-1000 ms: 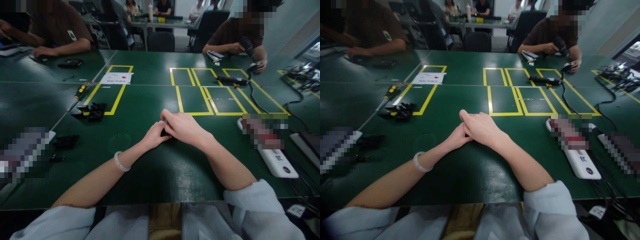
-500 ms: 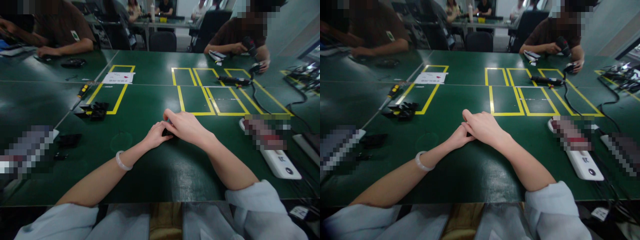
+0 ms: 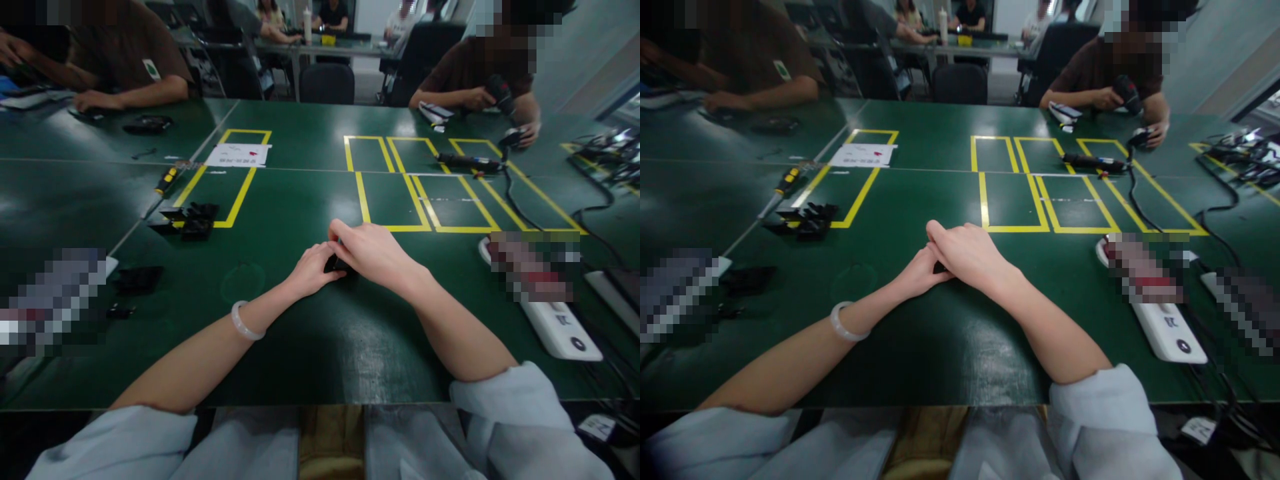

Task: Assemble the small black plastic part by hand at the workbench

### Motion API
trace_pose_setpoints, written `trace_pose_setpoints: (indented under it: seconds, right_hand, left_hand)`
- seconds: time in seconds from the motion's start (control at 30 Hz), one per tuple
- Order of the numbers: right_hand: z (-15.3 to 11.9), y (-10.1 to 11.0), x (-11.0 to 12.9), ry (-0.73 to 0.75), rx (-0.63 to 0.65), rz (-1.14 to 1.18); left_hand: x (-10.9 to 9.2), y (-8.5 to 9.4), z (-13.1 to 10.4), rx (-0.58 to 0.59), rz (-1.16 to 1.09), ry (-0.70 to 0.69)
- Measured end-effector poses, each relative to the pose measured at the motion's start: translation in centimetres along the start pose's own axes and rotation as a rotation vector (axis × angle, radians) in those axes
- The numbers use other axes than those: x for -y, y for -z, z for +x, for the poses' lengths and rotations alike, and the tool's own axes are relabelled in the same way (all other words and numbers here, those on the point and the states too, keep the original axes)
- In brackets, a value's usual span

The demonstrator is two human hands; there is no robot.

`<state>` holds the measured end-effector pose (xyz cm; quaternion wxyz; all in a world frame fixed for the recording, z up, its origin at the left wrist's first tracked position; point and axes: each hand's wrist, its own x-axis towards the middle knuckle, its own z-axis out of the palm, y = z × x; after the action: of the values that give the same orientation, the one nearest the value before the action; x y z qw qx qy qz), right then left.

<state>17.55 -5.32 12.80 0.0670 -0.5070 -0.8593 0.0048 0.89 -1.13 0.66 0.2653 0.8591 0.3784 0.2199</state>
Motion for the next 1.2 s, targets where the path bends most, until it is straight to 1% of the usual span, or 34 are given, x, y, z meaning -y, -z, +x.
trace_pose_setpoints:
  seconds: [0.2, 0.33, 0.47, 0.57, 0.77, 0.9, 1.03, 1.2]
  right_hand:
    - [-0.23, 0.14, 0.11, -0.009, -0.026, 0.045]
    - [-0.08, -0.19, 0.17, -0.013, -0.050, 0.060]
    - [0.20, -0.48, 0.01, -0.013, -0.028, 0.008]
    - [0.12, -0.42, 0.00, -0.020, -0.020, 0.019]
    - [-0.17, -0.28, 0.18, -0.024, -0.053, 0.061]
    - [0.02, -0.19, 0.17, -0.016, -0.015, 0.004]
    - [0.02, -0.08, 0.20, -0.024, 0.010, -0.014]
    - [-0.24, -0.07, 0.30, -0.005, -0.029, 0.036]
  left_hand:
    - [0.13, -0.08, 0.03, -0.008, 0.018, -0.013]
    - [-0.03, 0.00, -0.01, -0.009, -0.004, -0.012]
    - [-0.10, 0.02, 0.05, 0.000, -0.001, -0.009]
    - [-0.01, -0.04, 0.07, -0.013, 0.016, -0.014]
    - [0.13, -0.11, -0.02, -0.013, 0.017, -0.014]
    - [0.05, -0.01, 0.00, -0.003, -0.011, -0.022]
    - [0.03, 0.03, 0.01, -0.019, -0.005, -0.016]
    - [0.24, -0.12, -0.08, -0.016, -0.012, -0.016]
